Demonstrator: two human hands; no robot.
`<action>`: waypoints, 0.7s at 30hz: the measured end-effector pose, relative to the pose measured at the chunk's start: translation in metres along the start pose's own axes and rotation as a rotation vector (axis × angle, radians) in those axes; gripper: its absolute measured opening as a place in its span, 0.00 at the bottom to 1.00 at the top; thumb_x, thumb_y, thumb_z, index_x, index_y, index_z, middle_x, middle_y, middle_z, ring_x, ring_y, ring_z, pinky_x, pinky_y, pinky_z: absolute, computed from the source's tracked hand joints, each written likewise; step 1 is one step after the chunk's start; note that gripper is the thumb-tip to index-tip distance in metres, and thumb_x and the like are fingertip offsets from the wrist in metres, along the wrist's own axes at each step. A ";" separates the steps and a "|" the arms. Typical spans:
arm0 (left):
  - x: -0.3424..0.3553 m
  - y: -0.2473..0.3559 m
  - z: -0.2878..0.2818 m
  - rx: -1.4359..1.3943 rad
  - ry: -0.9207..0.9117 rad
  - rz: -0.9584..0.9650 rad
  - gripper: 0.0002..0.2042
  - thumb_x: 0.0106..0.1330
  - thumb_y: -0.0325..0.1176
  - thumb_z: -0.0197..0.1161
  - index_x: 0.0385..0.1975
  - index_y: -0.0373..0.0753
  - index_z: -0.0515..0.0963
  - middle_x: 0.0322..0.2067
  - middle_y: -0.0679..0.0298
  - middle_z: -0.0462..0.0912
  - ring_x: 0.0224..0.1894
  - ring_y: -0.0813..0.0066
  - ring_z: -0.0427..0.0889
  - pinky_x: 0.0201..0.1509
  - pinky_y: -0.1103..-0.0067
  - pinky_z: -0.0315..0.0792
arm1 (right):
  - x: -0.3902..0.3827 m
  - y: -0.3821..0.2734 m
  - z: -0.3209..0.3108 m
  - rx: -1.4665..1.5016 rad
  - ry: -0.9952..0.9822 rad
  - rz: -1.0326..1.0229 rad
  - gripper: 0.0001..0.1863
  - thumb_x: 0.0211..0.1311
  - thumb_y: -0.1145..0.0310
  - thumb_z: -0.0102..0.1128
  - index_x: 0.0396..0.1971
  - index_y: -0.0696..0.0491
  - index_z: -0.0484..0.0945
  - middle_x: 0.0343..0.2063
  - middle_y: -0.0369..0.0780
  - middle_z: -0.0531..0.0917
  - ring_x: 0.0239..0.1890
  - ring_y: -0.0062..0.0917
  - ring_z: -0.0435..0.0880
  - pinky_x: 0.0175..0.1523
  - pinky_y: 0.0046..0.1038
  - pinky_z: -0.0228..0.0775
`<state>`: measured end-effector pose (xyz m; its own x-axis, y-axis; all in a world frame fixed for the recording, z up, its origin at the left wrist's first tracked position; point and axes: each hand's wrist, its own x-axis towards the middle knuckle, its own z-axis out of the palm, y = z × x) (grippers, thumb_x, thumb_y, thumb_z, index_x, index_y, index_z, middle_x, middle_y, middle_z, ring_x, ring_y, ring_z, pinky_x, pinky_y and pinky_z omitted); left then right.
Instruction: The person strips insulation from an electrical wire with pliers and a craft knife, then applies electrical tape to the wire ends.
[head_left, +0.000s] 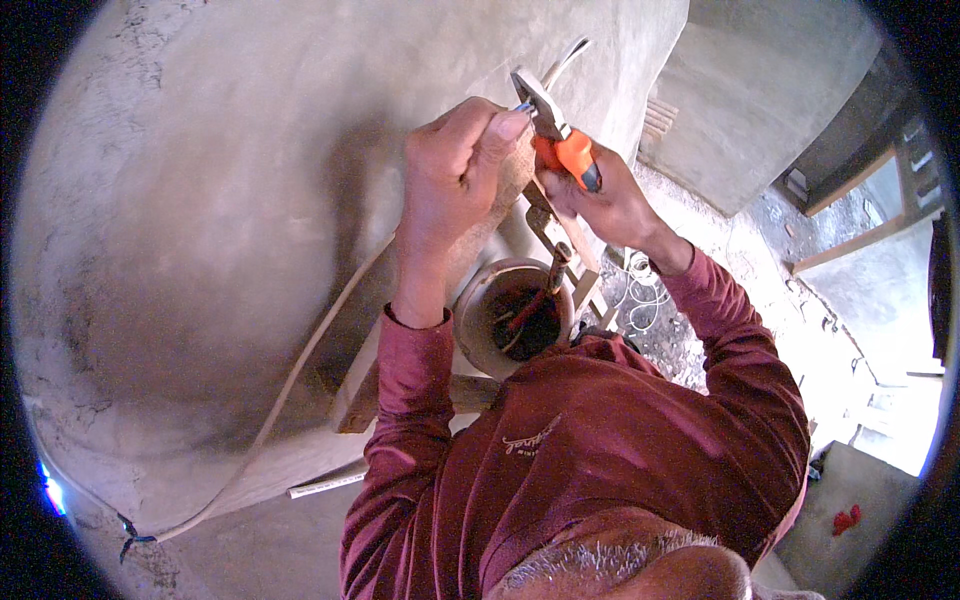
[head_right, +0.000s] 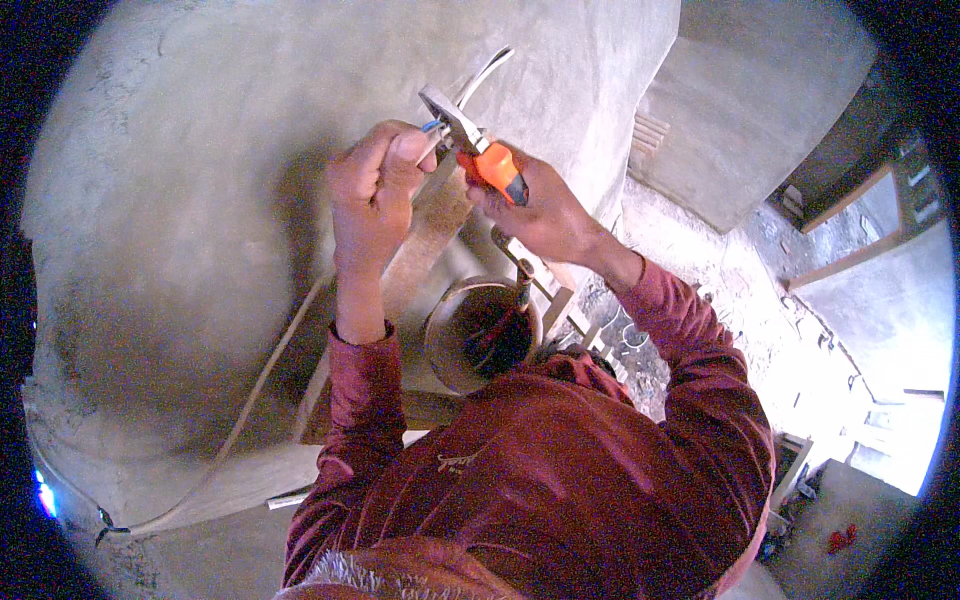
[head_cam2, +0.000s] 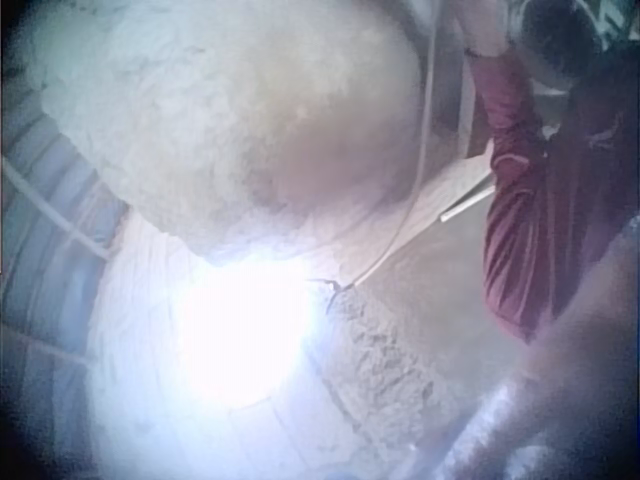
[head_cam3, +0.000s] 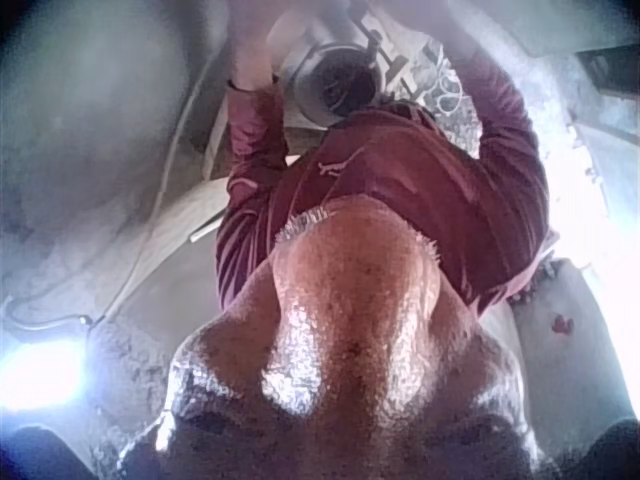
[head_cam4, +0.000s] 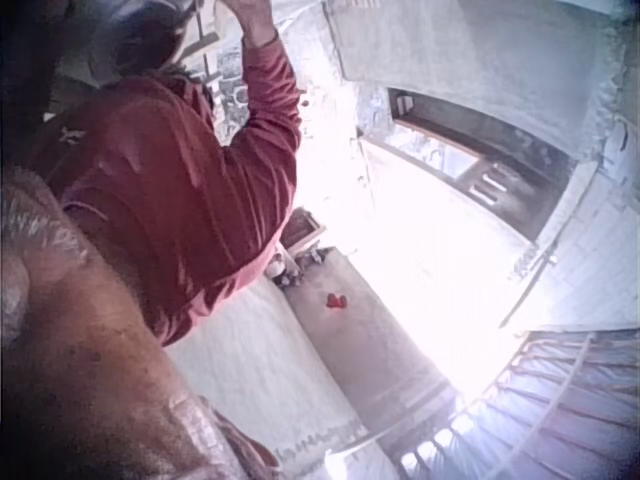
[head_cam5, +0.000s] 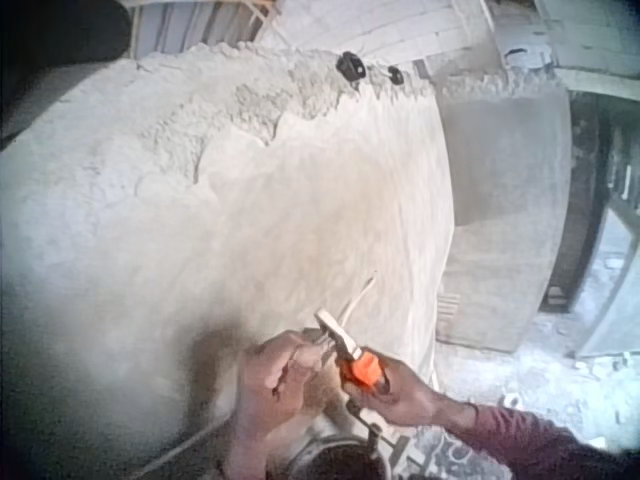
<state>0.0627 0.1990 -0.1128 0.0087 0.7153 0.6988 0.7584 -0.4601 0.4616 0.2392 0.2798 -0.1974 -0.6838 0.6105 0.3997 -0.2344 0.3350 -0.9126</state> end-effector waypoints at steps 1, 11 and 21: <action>-0.001 -0.002 -0.001 0.000 -0.001 -0.005 0.16 0.78 0.43 0.59 0.33 0.36 0.80 0.21 0.68 0.80 0.21 0.82 0.74 0.25 0.81 0.68 | -0.009 -0.004 -0.004 0.213 -0.156 0.103 0.17 0.73 0.57 0.64 0.48 0.55 0.75 0.28 0.32 0.77 0.25 0.17 0.75 0.32 0.23 0.68; 0.003 -0.002 -0.003 -0.060 0.062 -0.095 0.20 0.79 0.49 0.56 0.31 0.37 0.78 0.18 0.70 0.77 0.18 0.85 0.71 0.22 0.83 0.64 | -0.018 -0.027 -0.020 0.294 -0.110 0.070 0.28 0.65 0.66 0.70 0.59 0.60 0.67 0.43 0.41 0.81 0.36 0.19 0.80 0.42 0.24 0.74; 0.004 0.002 0.001 0.037 0.034 -0.021 0.17 0.78 0.46 0.58 0.32 0.39 0.79 0.14 0.69 0.73 0.17 0.82 0.73 0.22 0.79 0.65 | -0.030 -0.028 -0.033 0.123 -0.102 0.133 0.20 0.61 0.73 0.61 0.53 0.60 0.71 0.42 0.38 0.80 0.45 0.20 0.81 0.55 0.25 0.72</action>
<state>0.0648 0.2013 -0.1100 -0.0293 0.7059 0.7077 0.7818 -0.4249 0.4563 0.2890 0.2756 -0.1810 -0.7793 0.5656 0.2697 -0.2157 0.1619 -0.9629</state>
